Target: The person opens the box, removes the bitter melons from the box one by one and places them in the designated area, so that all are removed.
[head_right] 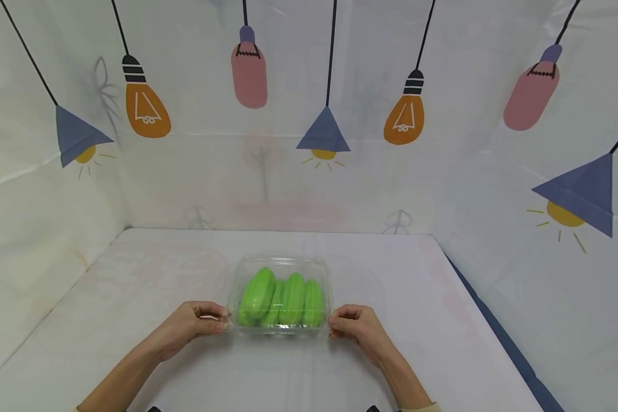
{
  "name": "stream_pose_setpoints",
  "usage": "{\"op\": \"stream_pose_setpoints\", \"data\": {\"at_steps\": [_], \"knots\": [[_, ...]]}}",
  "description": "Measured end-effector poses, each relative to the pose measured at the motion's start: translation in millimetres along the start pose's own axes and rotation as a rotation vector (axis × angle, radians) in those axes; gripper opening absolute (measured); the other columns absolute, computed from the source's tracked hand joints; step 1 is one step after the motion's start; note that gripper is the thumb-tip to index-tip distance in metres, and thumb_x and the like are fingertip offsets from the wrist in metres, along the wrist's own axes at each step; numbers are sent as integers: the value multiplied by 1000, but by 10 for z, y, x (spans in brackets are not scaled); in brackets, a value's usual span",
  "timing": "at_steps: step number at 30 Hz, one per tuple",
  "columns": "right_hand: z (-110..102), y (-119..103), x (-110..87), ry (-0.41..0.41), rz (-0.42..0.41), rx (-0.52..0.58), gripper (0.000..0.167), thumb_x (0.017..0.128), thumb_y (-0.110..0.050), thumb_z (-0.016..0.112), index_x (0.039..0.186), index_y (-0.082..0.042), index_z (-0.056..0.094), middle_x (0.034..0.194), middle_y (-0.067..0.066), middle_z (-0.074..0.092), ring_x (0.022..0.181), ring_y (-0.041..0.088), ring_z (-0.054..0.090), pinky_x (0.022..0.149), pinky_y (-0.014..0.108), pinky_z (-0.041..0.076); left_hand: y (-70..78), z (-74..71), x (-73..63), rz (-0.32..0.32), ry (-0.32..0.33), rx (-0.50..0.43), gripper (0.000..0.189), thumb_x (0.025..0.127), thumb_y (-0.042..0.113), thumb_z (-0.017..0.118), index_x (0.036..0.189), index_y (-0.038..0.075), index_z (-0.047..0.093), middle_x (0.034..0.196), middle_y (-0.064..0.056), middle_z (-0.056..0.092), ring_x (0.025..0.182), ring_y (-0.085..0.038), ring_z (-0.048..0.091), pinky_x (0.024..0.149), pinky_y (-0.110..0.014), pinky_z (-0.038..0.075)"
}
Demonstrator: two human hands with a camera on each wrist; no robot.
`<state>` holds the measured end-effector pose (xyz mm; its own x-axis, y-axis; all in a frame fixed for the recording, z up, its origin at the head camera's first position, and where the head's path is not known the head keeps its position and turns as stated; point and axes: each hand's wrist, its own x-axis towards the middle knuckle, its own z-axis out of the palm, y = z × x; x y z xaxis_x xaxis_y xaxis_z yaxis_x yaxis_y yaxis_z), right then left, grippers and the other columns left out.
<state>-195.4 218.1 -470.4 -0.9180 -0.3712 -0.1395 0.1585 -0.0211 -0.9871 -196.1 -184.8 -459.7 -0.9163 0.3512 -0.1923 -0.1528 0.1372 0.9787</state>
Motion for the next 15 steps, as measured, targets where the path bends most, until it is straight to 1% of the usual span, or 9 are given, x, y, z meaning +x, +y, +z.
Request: {"op": "stream_pose_setpoints", "data": {"at_steps": [5,8,10,15], "knots": [[5,-9,-14,-14,-20,-21,4,92,-10,68,93,-6,70,83,-3,69,77,11,68,79,30,61,6,-13,-24,-6,-27,3,43,85,14,77,118,-9,63,102,-1,70,92,-11,67,82,-27,58],[13,-20,-16,-4,-21,-53,6,91,-12,69,93,-6,69,83,-3,68,76,12,68,79,32,61,6,-29,-34,-7,-50,6,44,87,16,76,119,-9,62,102,0,67,94,-11,65,83,-28,57],[24,-32,-16,16,-17,-85,9,91,-13,70,92,-4,69,82,-3,68,75,13,67,79,33,60,4,-41,-39,-15,-66,9,45,87,18,76,121,-7,61,104,-1,66,97,-12,65,84,-28,57],[62,-72,-23,88,-31,-205,25,90,-19,71,94,5,67,80,1,67,73,14,66,75,33,59,-9,-63,-42,-20,-103,6,48,88,19,75,125,-6,58,112,-6,63,100,-14,65,87,-29,57]]}}
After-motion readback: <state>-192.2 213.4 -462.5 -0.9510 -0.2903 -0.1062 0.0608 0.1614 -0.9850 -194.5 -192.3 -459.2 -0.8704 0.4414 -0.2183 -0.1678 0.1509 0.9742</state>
